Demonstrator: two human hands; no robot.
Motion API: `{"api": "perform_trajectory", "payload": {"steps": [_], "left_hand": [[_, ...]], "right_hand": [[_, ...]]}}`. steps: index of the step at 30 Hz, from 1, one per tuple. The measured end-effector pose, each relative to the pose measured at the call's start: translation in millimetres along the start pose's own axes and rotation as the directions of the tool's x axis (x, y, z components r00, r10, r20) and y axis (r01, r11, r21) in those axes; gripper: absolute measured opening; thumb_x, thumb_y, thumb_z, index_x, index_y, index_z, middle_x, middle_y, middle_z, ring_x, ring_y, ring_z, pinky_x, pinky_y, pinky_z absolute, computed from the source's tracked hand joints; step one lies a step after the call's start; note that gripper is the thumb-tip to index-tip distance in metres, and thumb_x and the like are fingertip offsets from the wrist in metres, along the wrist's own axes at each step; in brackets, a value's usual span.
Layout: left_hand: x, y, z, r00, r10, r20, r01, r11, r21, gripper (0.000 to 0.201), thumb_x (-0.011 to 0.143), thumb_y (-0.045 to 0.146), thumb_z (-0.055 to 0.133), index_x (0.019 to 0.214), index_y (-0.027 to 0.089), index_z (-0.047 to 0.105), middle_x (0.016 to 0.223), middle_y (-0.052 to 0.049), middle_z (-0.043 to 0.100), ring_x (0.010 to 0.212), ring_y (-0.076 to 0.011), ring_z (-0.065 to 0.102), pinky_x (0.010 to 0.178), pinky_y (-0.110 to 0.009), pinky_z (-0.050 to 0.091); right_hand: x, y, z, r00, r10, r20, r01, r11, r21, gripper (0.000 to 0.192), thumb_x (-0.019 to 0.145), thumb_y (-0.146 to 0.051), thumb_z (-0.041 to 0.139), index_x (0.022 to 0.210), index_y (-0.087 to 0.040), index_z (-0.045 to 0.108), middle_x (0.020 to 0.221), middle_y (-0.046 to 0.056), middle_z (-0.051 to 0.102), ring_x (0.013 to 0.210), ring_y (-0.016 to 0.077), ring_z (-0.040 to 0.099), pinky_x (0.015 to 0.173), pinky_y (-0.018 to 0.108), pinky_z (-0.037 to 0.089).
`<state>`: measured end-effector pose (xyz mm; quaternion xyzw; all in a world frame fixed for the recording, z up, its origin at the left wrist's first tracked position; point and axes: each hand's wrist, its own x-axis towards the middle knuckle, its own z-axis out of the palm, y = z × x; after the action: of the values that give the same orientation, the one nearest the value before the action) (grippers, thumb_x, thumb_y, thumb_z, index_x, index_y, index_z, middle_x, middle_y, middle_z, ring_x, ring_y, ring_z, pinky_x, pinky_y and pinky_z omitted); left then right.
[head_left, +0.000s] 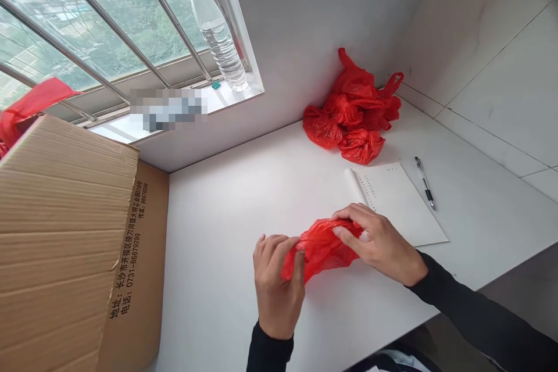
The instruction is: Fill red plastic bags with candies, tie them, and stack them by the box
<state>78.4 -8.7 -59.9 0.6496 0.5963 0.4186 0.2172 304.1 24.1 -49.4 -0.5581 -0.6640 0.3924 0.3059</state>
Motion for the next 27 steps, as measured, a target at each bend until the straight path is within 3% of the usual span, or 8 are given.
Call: {"api": "perform_trajectory", "payload": {"steps": [4, 7, 11, 14, 16, 18, 21, 27], "left_hand": [[4.5, -7.6, -18.9, 0.964, -0.173, -0.204, 0.172, 0.985, -0.024, 0.014, 0.095, 0.029, 0.062, 0.102, 0.029, 0.073, 0.105, -0.004, 0.066, 0.097, -0.0210, 0.064, 0.079, -0.032, 0.053], [2.4, -3.4, -29.7, 0.941, -0.212, -0.263, 0.213, 0.977, -0.022, 0.015, 0.091, 0.031, 0.066, 0.101, 0.029, 0.077, 0.096, -0.003, 0.062, 0.086, -0.0185, 0.059, 0.068, -0.027, 0.050], [-3.0, 17.7, -30.8, 0.920, -0.361, -0.154, 0.335, 0.926, -0.175, 0.023, 0.093, 0.036, 0.063, 0.111, 0.028, 0.076, 0.073, 0.002, 0.063, 0.065, -0.0146, 0.056, 0.063, -0.026, 0.048], [-3.9, 28.7, -30.2, 0.927, -0.374, -0.029, 0.355, 0.900, -0.252, 0.020, 0.094, 0.038, 0.061, 0.103, 0.026, 0.073, 0.079, -0.001, 0.067, 0.072, -0.0170, 0.063, 0.069, -0.028, 0.052], [-3.4, 30.6, -29.1, 0.946, -0.325, 0.004, 0.316, 0.916, -0.246, 0.012, 0.091, 0.034, 0.064, 0.099, 0.026, 0.069, 0.097, -0.004, 0.070, 0.085, -0.0194, 0.066, 0.077, -0.030, 0.055], [-3.4, 30.0, -26.3, 0.949, -0.312, 0.030, 0.311, 0.922, -0.231, 0.021, 0.084, 0.026, 0.071, 0.104, 0.028, 0.064, 0.107, -0.003, 0.069, 0.091, -0.0191, 0.064, 0.081, -0.031, 0.056], [-4.7, 28.4, -19.2, 0.927, -0.368, 0.070, 0.372, 0.887, -0.273, 0.039, 0.076, 0.020, 0.077, 0.108, 0.030, 0.057, 0.113, -0.001, 0.066, 0.091, -0.0182, 0.063, 0.077, -0.029, 0.056], [-0.3, 34.2, -10.9, 0.898, -0.439, 0.039, 0.425, 0.838, -0.343, 0.020, 0.094, 0.042, 0.064, 0.092, 0.024, 0.057, 0.088, -0.001, 0.064, 0.077, -0.0153, 0.062, 0.065, -0.025, 0.054]], "right_hand": [[-2.2, 8.6, -14.3, 0.978, 0.165, -0.128, -0.132, 0.963, 0.234, 0.016, 0.101, -0.041, 0.053, 0.102, -0.027, 0.060, 0.095, 0.001, 0.065, 0.092, 0.0197, 0.063, 0.086, 0.036, 0.052], [-10.8, 9.5, -18.3, 0.951, 0.169, -0.260, -0.102, 0.962, 0.252, 0.017, 0.099, -0.038, 0.056, 0.111, -0.027, 0.057, 0.108, 0.004, 0.063, 0.101, 0.0224, 0.062, 0.093, 0.041, 0.051], [-26.3, -15.4, -10.2, 0.829, -0.127, -0.544, 0.210, 0.973, 0.094, 0.023, 0.096, -0.023, 0.059, 0.117, -0.030, 0.053, 0.104, 0.005, 0.058, 0.097, 0.0234, 0.061, 0.087, 0.043, 0.052], [-26.5, -34.0, 0.5, 0.866, -0.426, -0.262, 0.431, 0.901, -0.042, 0.029, 0.097, -0.014, 0.052, 0.121, -0.030, 0.052, 0.100, 0.004, 0.063, 0.093, 0.0224, 0.063, 0.082, 0.042, 0.056], [-20.2, -36.8, 8.2, 0.888, -0.460, 0.002, 0.451, 0.869, -0.205, 0.029, 0.099, -0.013, 0.048, 0.125, -0.026, 0.053, 0.109, 0.006, 0.066, 0.101, 0.0238, 0.063, 0.092, 0.046, 0.055], [-14.0, -33.3, 14.9, 0.908, -0.394, 0.144, 0.419, 0.830, -0.367, 0.025, 0.101, -0.014, 0.047, 0.123, -0.021, 0.053, 0.110, 0.008, 0.067, 0.103, 0.0259, 0.062, 0.096, 0.050, 0.053], [-12.3, -26.8, 20.8, 0.944, -0.255, 0.210, 0.325, 0.826, -0.460, 0.017, 0.101, -0.014, 0.044, 0.114, -0.019, 0.054, 0.098, 0.006, 0.065, 0.090, 0.0251, 0.062, 0.084, 0.049, 0.056], [-19.3, -26.1, 23.5, 0.983, -0.144, 0.117, 0.184, 0.853, -0.489, 0.016, 0.100, -0.014, 0.041, 0.114, -0.019, 0.047, 0.098, 0.006, 0.057, 0.078, 0.0224, 0.059, 0.065, 0.041, 0.055]]}}
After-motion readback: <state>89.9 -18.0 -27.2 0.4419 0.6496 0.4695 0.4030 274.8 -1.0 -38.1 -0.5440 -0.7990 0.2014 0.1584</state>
